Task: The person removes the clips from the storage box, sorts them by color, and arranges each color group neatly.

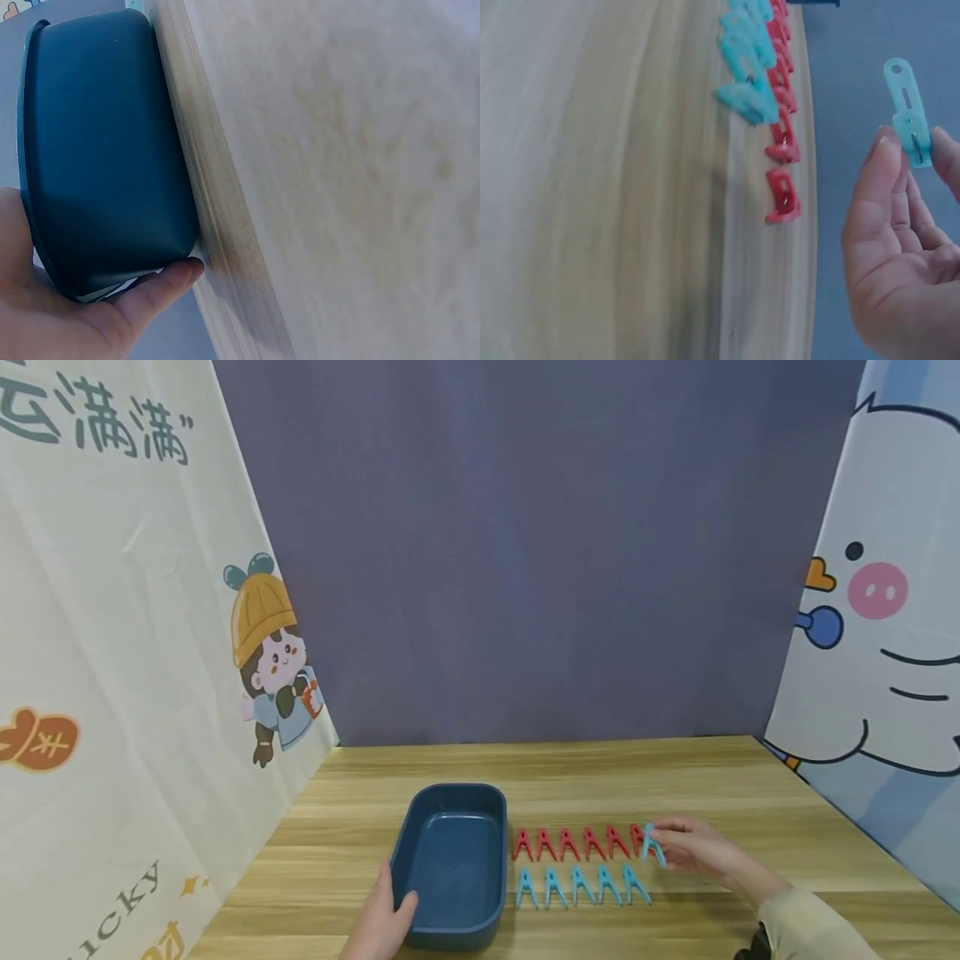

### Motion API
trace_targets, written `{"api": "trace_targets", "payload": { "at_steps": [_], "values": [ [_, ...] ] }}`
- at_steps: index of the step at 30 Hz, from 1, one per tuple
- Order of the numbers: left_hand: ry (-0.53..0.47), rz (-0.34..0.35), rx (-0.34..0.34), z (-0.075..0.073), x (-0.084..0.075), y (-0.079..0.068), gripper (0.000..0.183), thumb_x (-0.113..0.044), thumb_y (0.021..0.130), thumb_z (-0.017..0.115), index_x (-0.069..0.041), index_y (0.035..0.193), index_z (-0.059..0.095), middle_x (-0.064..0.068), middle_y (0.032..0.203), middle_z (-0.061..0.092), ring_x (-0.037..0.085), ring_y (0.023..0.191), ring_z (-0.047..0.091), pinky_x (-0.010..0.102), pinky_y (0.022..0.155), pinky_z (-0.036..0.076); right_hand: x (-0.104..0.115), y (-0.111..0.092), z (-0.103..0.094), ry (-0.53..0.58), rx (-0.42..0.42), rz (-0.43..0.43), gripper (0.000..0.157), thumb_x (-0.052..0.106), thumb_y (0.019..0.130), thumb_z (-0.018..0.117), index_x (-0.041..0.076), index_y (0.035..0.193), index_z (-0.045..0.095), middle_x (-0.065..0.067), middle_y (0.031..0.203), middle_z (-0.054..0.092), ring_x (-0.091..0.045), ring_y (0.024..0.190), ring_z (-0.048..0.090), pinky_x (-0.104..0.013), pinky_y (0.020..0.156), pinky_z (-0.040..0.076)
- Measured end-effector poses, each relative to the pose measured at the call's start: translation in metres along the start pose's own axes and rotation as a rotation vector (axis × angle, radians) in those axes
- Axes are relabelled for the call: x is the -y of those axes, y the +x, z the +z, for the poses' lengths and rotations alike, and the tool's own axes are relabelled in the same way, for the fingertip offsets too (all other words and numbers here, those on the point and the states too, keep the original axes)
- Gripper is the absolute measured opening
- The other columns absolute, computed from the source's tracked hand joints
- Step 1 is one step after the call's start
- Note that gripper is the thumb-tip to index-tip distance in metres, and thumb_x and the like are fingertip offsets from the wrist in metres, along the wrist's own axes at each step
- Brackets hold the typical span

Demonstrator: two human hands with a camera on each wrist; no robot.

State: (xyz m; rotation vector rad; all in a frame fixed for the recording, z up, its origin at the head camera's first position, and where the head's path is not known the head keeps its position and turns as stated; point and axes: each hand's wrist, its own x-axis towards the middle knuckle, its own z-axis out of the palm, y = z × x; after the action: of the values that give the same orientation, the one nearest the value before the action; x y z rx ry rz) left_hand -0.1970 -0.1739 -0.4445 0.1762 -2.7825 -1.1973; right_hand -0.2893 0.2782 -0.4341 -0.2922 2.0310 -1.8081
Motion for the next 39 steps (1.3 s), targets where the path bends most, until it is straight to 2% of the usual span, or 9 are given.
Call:
{"api": "trace_targets", "payload": {
  "at_steps": [4, 11, 18, 25, 31, 39],
  "values": [
    [-0.003, 0.025, -0.011, -0.001, 0.000, -0.001, 0.071, -0.018, 0.088, 0.052, 0.021, 0.134, 0.016, 0.042, 0.133, 0.026, 0.054, 0.121, 0.029, 0.061, 0.098, 0.026, -0.003, -0.004, -0.003, 0.029, 0.005, 0.019, 0.054, 0.023, 0.093, 0.053, -0.015, 0.126, 0.036, -0.004, 0.095, 0.057, -0.012, 0.075, 0.057, -0.032, 0.073, 0.052],
    [0.002, 0.031, -0.015, -0.002, 0.001, -0.002, 0.070, -0.019, 0.088, 0.051, 0.022, 0.134, 0.016, 0.042, 0.133, 0.026, 0.054, 0.121, 0.028, 0.061, 0.098, 0.025, -0.013, -0.004, -0.005, 0.052, 0.021, -0.018, 0.036, 0.019, 0.092, 0.054, -0.007, 0.117, 0.049, -0.002, 0.086, 0.057, -0.011, 0.071, 0.059, -0.029, 0.069, 0.053],
    [0.015, 0.020, -0.001, -0.002, 0.001, -0.001, 0.071, -0.019, 0.089, 0.051, 0.021, 0.134, 0.016, 0.042, 0.133, 0.026, 0.054, 0.121, 0.028, 0.061, 0.097, 0.026, -0.024, -0.004, -0.007, 0.005, 0.005, 0.032, 0.045, 0.021, 0.092, 0.055, -0.013, 0.120, 0.045, -0.003, 0.088, 0.058, -0.013, 0.073, 0.059, -0.028, 0.067, 0.053],
    [0.016, 0.018, -0.003, -0.002, 0.000, -0.002, 0.071, -0.020, 0.089, 0.051, 0.021, 0.135, 0.016, 0.042, 0.133, 0.025, 0.054, 0.121, 0.028, 0.061, 0.097, 0.025, -0.029, -0.006, -0.008, -0.047, -0.052, 0.062, 0.051, 0.019, 0.090, 0.058, -0.019, 0.118, 0.042, -0.006, 0.084, 0.059, -0.013, 0.069, 0.059, -0.028, 0.065, 0.054],
    [0.014, 0.033, -0.011, -0.001, 0.000, -0.002, 0.071, -0.019, 0.089, 0.051, 0.021, 0.134, 0.015, 0.042, 0.133, 0.025, 0.054, 0.121, 0.027, 0.061, 0.098, 0.025, -0.034, -0.007, -0.005, -0.150, -0.114, 0.074, 0.051, 0.018, 0.088, 0.060, -0.022, 0.114, 0.042, -0.006, 0.079, 0.057, -0.014, 0.067, 0.058, -0.029, 0.061, 0.053],
    [0.013, 0.021, -0.001, -0.001, -0.001, -0.002, 0.071, -0.020, 0.089, 0.051, 0.021, 0.135, 0.015, 0.042, 0.134, 0.024, 0.054, 0.122, 0.027, 0.061, 0.098, 0.024, -0.035, -0.003, 0.001, -0.249, -0.195, 0.117, 0.045, 0.019, 0.086, 0.062, -0.017, 0.109, 0.049, -0.007, 0.077, 0.057, -0.015, 0.064, 0.057, -0.029, 0.058, 0.053]
  ]
}}
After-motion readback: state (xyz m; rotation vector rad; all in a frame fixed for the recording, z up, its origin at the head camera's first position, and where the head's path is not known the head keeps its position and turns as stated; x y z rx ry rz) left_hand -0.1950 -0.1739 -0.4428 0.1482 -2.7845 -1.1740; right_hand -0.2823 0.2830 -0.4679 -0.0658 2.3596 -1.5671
